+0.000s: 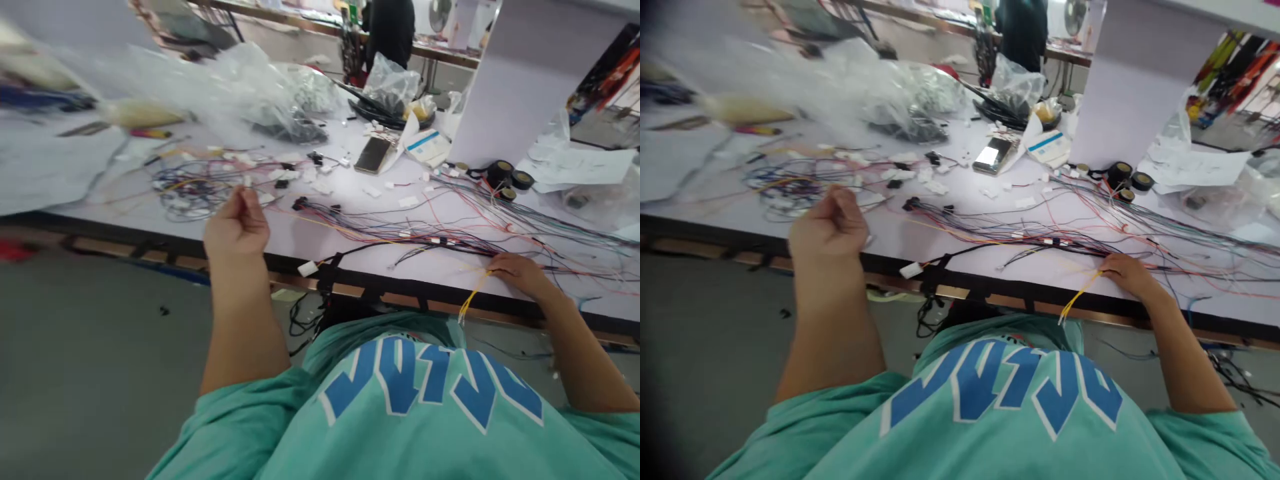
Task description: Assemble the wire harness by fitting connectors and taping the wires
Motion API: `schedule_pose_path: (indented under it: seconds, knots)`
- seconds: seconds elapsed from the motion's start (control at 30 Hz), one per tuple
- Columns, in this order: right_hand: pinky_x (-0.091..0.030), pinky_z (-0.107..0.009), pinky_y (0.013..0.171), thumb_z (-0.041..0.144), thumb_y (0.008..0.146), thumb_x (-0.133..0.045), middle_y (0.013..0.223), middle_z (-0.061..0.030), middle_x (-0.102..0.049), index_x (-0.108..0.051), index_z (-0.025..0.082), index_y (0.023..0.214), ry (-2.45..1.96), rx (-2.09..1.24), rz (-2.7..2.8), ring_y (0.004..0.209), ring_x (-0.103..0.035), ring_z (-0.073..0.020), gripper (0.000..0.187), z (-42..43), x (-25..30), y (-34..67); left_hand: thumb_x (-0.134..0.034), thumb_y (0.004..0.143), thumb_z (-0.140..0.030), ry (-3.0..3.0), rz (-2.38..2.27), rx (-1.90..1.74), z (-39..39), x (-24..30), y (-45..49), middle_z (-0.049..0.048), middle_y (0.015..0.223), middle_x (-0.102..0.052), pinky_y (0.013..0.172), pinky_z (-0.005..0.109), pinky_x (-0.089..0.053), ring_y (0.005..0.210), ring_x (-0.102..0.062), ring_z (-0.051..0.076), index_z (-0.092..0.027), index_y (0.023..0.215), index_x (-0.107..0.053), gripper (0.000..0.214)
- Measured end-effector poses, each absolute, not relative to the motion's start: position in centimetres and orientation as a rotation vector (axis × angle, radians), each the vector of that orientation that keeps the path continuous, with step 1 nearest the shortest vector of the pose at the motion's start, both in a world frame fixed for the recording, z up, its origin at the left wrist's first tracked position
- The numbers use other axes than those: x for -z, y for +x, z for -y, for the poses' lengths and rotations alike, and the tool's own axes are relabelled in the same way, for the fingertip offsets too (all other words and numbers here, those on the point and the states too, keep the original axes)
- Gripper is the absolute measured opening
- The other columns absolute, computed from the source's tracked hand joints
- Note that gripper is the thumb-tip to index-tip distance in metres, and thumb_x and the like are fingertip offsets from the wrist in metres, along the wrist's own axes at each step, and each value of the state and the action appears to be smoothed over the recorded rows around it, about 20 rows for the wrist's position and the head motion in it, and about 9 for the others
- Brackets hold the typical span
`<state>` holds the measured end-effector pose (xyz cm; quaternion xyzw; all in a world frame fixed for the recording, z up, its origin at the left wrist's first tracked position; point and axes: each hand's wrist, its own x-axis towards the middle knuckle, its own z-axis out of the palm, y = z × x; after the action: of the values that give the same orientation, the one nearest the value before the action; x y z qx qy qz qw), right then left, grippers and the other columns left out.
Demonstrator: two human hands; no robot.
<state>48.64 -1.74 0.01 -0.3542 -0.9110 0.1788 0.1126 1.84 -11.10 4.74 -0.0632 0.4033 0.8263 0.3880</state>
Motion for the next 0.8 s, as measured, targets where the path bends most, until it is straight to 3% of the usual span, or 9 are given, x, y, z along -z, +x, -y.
schedule_pose_path:
  seconds: [0.2, 0.3, 0.47, 0.57, 0.67, 0.73, 0.8]
  knots:
    - [-0.057, -0.042, 0.071, 0.054, 0.074, -0.057, 0.087, -0.0061, -0.072, -0.073, 0.028, 0.081, -1.23, -0.775, 2.775, 0.079, -0.068, -0.0256, 0.031, -0.5, -2.2, 49.5, -0.047, 0.087, -0.004, 0.388, -1.416, -1.901, 13.7, -4.1, 0.8, -0.0104, 0.053, -0.063, 0.039, 0.013, -0.042, 0.044, -0.054, 0.004, -0.019, 0.065, -0.059, 0.03]
    - [-0.056, -0.043, 0.065, 0.054, 0.072, -0.06, 0.082, -0.0059, -0.072, -0.073, 0.028, 0.082, -1.281, -0.56, 2.703, 0.074, -0.067, -0.0263, 0.03, -1.7, -4.4, 46.3, -0.05, 0.083, 0.0, 0.548, -1.436, -1.866, 14.2, -4.8, 0.8, -0.0089, 0.054, -0.062, 0.039, 0.016, -0.04, 0.042, -0.051, 0.004, -0.018, 0.06, -0.061, 0.031]
    - [-0.053, -0.042, 0.082, 0.048, 0.08, -0.056, 0.109, -0.0075, -0.066, -0.061, 0.024, 0.113, -0.723, -0.547, 2.649, 0.098, -0.063, -0.0249, 0.041, 0.4, -8.3, 32.3, -0.051, 0.078, 0.002, 0.73, -1.396, -1.967, 13.5, -6.9, 1.6, -0.0052, 0.048, -0.057, 0.037, 0.019, -0.036, 0.039, -0.047, 0.005, -0.018, 0.058, -0.062, 0.03]
    - [-0.05, -0.04, 0.09, 0.041, 0.075, -0.067, 0.127, -0.01, -0.056, -0.044, 0.022, 0.131, -0.415, -0.861, 2.583, 0.109, -0.057, -0.0233, 0.063, 3.0, -9.1, 23.5, -0.059, 0.071, -0.001, 0.913, -1.387, -1.961, 13.1, -8.2, 2.4, -0.004, 0.049, -0.057, 0.037, 0.018, -0.035, 0.04, -0.048, 0.006, -0.018, 0.061, -0.062, 0.02]
    - [-0.053, -0.028, 0.074, 0.022, 0.081, -0.061, 0.103, -0.0048, -0.063, -0.037, 0.02, 0.13, -0.332, -1.438, 2.33, 0.081, -0.062, -0.0115, 0.055, 5.1, -9.2, 17.7, -0.066, 0.066, -0.008, 1.077, -1.414, -1.87, 12.9, -8.9, 2.6, -0.0035, 0.051, -0.056, 0.041, 0.017, -0.038, 0.043, -0.05, 0.006, -0.018, 0.065, -0.061, 0.011]
    - [-0.048, -0.02, 0.054, 0.013, 0.086, -0.05, 0.074, 0.0032, -0.06, -0.044, 0.017, 0.119, -0.433, -1.728, 2.13, 0.053, -0.053, -0.0052, 0.033, 5.8, -9.2, 15.9, -0.068, 0.066, -0.014, 1.171, -1.416, -1.829, 12.6, -8.7, 1.9, -0.003, 0.051, -0.055, 0.042, 0.018, -0.04, 0.044, -0.051, 0.007, -0.017, 0.068, -0.061, 0.008]
    - [-0.034, -0.016, 0.04, 0.007, 0.087, -0.045, 0.059, 0.0071, -0.051, -0.051, 0.016, 0.099, -0.587, -1.827, 1.961, 0.04, -0.038, -0.0024, 0.016, 5.8, -9.4, 15.4, -0.067, 0.068, -0.021, 1.225, -1.42, -1.814, 11.9, -7.9, 0.6, -0.0013, 0.058, -0.058, 0.044, 0.019, -0.042, 0.046, -0.052, 0.008, -0.017, 0.076, -0.062, 0.01]
